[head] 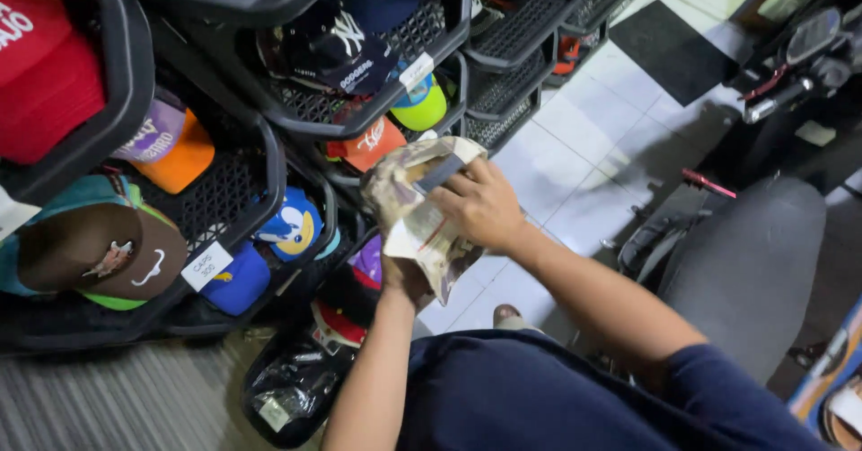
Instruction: Cleaning various baseball caps using a small brush while they are stored in a rack system.
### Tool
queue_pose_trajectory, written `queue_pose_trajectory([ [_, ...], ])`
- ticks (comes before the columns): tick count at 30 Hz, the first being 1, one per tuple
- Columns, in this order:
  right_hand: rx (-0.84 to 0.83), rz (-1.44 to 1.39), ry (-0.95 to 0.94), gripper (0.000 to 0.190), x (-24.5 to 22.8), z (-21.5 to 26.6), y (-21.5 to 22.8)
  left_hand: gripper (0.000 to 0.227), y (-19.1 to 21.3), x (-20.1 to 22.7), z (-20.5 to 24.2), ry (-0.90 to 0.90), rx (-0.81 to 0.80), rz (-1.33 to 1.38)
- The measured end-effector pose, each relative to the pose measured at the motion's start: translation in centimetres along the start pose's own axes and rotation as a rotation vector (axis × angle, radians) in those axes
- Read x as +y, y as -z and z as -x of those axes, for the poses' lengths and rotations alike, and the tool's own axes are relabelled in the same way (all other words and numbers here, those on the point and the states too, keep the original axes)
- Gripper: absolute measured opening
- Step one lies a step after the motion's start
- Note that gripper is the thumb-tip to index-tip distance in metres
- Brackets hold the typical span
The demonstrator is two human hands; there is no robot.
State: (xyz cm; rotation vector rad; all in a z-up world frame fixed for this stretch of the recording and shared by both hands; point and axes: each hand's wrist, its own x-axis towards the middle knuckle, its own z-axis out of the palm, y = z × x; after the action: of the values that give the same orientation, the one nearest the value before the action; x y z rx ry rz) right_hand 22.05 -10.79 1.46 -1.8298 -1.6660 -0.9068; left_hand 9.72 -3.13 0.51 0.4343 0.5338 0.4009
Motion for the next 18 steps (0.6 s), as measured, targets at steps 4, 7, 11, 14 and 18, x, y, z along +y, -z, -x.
queue_pose_trajectory([
  [4,-0.009,-0.309,-0.383,0.019,-3.3,0.0,2.9,0.076,-1.4,-1.6,-1.1,-0.025,0.023,0.056],
  [7,-0.059,-1.043,-0.993,0.04,-5.0,2.7,2.1,0.078,-2.4,-1.4,-2.4,-0.051,0.009,0.083],
  [11,0.112,-1.044,-0.475,0.035,-1.0,4.6,2.3,0.082,-4.0,-1.4,-4.6,-0.063,0.004,0.119],
  [14,0.026,-0.191,-0.115,0.034,5.3,4.6,1.9,0.084,-4.1,-2.7,-3.9,-0.074,-0.009,0.146],
  [18,0.072,-0.097,-0.277,0.04,3.6,5.3,1.6,0.087,-5.1,-4.9,-4.1,-0.081,-0.008,0.166],
])
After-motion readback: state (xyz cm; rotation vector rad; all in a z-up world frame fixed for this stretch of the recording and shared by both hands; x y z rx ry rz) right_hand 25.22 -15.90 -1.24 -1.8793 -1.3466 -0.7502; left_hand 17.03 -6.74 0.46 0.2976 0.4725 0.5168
